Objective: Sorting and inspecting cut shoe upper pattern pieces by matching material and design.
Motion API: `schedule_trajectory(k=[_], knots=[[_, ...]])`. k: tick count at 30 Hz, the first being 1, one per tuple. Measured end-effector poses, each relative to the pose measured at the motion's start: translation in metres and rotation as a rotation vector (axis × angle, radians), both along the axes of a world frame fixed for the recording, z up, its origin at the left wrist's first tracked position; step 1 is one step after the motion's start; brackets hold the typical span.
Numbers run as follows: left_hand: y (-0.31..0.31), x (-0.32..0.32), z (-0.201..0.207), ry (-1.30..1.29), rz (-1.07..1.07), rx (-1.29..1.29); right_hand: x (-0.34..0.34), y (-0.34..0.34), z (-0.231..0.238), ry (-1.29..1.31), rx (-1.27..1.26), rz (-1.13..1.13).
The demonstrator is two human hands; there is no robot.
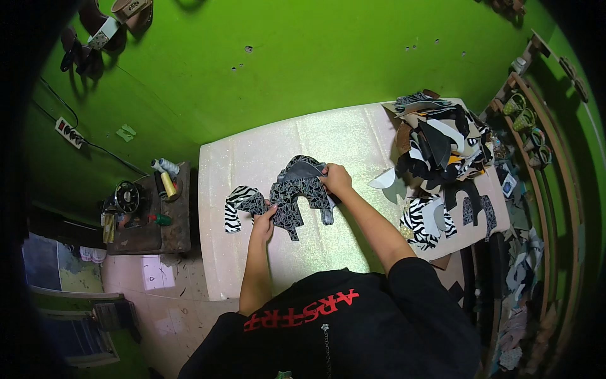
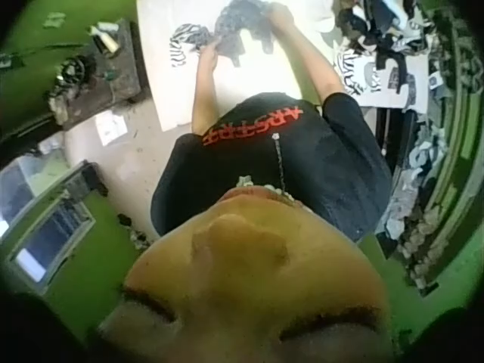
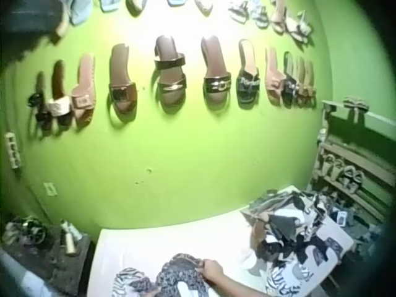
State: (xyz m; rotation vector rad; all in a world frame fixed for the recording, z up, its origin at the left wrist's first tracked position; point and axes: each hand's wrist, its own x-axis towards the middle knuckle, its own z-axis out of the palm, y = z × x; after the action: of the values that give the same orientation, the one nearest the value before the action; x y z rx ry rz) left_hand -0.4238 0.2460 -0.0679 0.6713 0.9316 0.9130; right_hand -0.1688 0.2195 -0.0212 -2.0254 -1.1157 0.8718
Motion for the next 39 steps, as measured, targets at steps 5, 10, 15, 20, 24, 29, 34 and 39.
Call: schedule_trajectory(k=[5,10,15,20,24,29,34,39], knots=[[-0.006,-0.007,0.0,-0.162,-0.08,-0.042,0.007,0.008,-0.014,-0.285,0.052,0.026],[-0.011,-0.013,-0.003,-0.228,-0.127,-0.076,0.005,0.017,0.004,0.073,-0.042,0.005],[-0.014,-0.016,-0.007,-0.234,-0.132,-0.031,0.004,0.028,0.009,0.121,-0.027,-0.026],[-0.015,-0.016,-0.006,-0.278,-0.116,-0.108,0.005,0.032,0.006,0.099,-0.032,-0.05],[-0.015,-0.017,-0.011,-0.275,-0.088,-0.098,-0.003,0.028,0.002,-0.175,0.019,-0.078],[-0.015,-0.012,-0.008,-0.284,-0.114,-0.082,-0.003,0.016,-0.012,-0.302,0.084,-0.202],[-0.015,-0.016,-0.012,-0.291,-0.112,-0.069,-0.006,0.003,-0.018,-0.311,0.106,-0.234],[-0.014,-0.012,-0.011,-0.296,-0.115,-0.1,0.009,0.009,-0.029,-0.184,0.118,-0.199]])
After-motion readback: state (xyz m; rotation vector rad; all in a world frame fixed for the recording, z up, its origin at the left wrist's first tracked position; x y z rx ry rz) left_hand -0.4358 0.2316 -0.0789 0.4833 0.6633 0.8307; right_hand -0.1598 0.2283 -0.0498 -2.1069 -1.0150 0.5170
